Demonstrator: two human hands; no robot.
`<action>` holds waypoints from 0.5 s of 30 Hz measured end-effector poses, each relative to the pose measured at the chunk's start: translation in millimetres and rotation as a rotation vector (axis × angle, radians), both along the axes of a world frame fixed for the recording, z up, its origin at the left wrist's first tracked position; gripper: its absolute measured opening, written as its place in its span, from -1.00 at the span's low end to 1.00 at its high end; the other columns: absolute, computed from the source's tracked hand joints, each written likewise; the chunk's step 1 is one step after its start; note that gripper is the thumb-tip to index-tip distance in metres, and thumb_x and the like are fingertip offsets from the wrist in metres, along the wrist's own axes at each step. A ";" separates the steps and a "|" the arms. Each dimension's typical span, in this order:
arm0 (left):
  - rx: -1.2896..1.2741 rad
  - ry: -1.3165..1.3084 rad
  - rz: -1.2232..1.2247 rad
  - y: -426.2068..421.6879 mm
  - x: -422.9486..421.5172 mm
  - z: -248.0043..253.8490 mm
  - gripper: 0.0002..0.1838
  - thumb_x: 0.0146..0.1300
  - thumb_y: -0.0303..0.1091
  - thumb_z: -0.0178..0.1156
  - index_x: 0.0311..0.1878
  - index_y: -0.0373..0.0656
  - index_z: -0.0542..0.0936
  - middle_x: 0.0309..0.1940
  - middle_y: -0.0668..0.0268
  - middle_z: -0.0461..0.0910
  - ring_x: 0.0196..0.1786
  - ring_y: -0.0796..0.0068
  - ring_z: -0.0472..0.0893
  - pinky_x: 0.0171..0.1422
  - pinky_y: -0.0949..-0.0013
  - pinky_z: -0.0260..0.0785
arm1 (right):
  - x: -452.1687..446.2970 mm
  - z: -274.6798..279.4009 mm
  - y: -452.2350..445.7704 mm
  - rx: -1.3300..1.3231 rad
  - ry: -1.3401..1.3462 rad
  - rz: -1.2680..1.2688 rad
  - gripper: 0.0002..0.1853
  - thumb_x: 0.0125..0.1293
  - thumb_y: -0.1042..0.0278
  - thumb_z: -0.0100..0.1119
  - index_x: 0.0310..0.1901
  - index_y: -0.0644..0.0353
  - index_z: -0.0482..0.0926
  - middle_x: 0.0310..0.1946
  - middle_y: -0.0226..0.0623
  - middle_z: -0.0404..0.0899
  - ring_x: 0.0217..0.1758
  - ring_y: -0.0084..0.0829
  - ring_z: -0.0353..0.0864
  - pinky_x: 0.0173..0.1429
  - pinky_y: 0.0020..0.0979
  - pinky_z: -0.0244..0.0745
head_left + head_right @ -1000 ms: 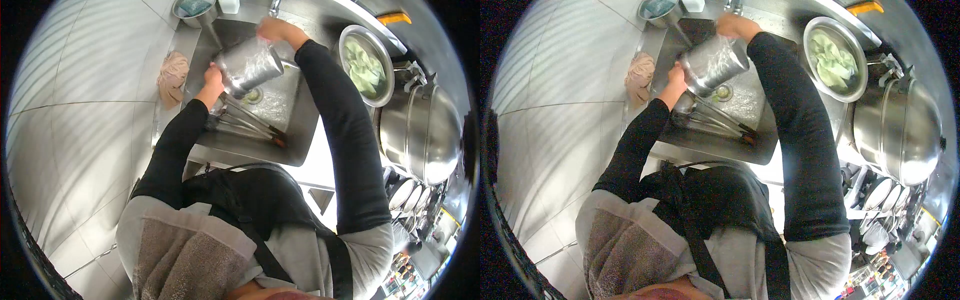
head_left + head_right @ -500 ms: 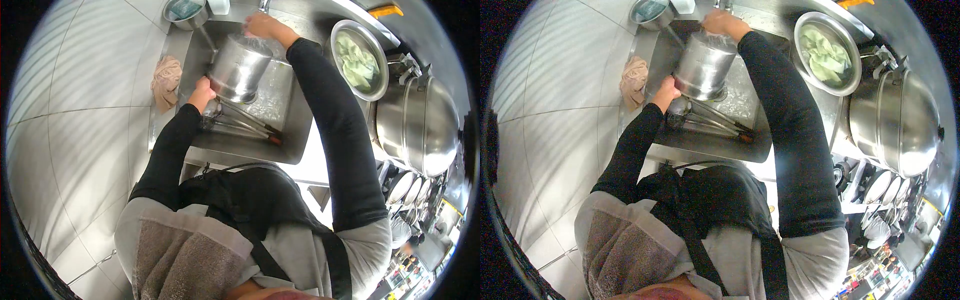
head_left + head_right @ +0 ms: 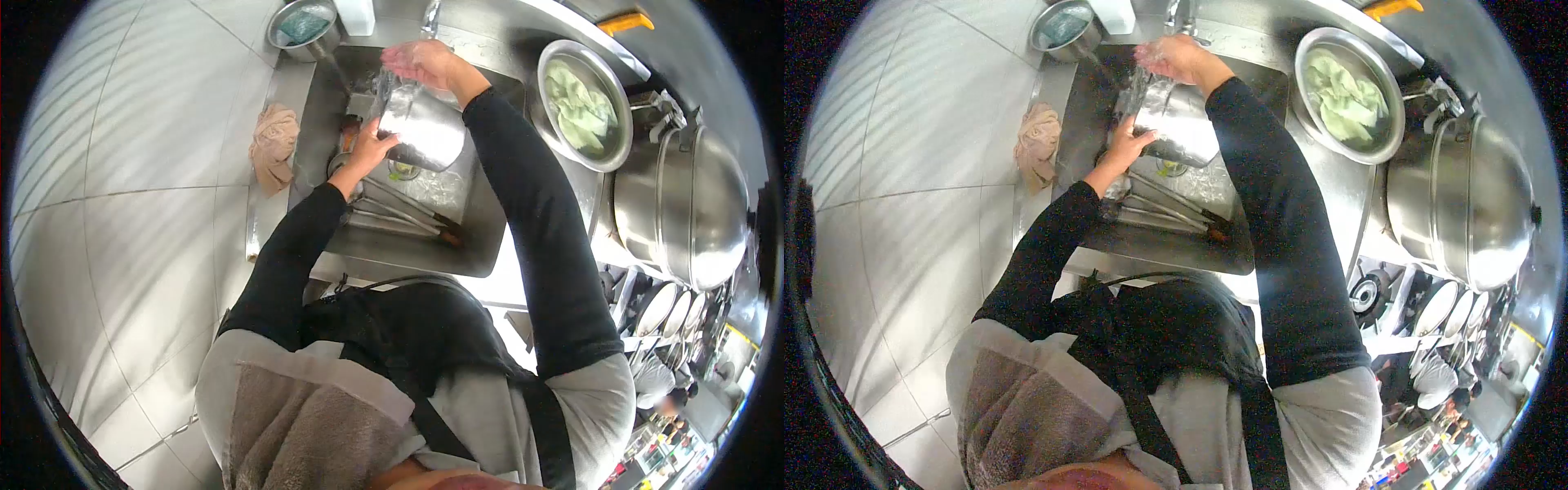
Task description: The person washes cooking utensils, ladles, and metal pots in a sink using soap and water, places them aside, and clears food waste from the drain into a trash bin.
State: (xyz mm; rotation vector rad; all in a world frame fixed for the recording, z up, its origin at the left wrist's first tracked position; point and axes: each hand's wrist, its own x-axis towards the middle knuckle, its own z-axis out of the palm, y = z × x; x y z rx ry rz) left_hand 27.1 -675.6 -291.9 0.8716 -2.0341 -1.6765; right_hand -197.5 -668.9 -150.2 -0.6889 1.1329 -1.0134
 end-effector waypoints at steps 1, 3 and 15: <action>-0.017 0.032 -0.025 4.0 2.5 8.3 -0.54 0.18 -0.27 0.37 0.09 -0.29 0.52 -0.10 0.26 0.65 -0.05 0.47 0.58 0.08 0.36 0.39 | -0.5 6.1 1.8 -0.025 0.024 0.015 -0.62 0.48 0.26 -0.08 0.11 0.35 0.54 0.00 -0.22 0.65 0.03 -0.40 0.64 0.15 -0.36 0.54; 0.025 0.016 -0.035 11.5 7.8 19.4 -0.54 0.17 -0.30 0.38 0.08 -0.30 0.52 -0.10 0.25 0.66 -0.03 0.50 0.60 0.06 0.35 0.41 | 4.3 20.3 2.0 0.045 0.487 0.217 -0.64 0.45 0.28 -0.07 0.07 0.33 0.58 -0.05 -0.25 0.66 -0.07 -0.41 0.65 0.09 -0.40 0.56; -1.295 -0.228 -0.654 8.3 16.8 18.6 -0.84 0.17 -0.44 0.11 -0.20 0.01 0.59 -0.17 0.38 0.61 -0.03 0.27 0.59 0.13 0.16 0.28 | 7.7 -7.5 -8.0 0.041 -0.094 -0.215 -0.74 0.42 0.37 -0.03 -0.05 0.39 0.55 -0.08 -0.18 0.62 0.02 -0.34 0.62 0.16 -0.38 0.56</action>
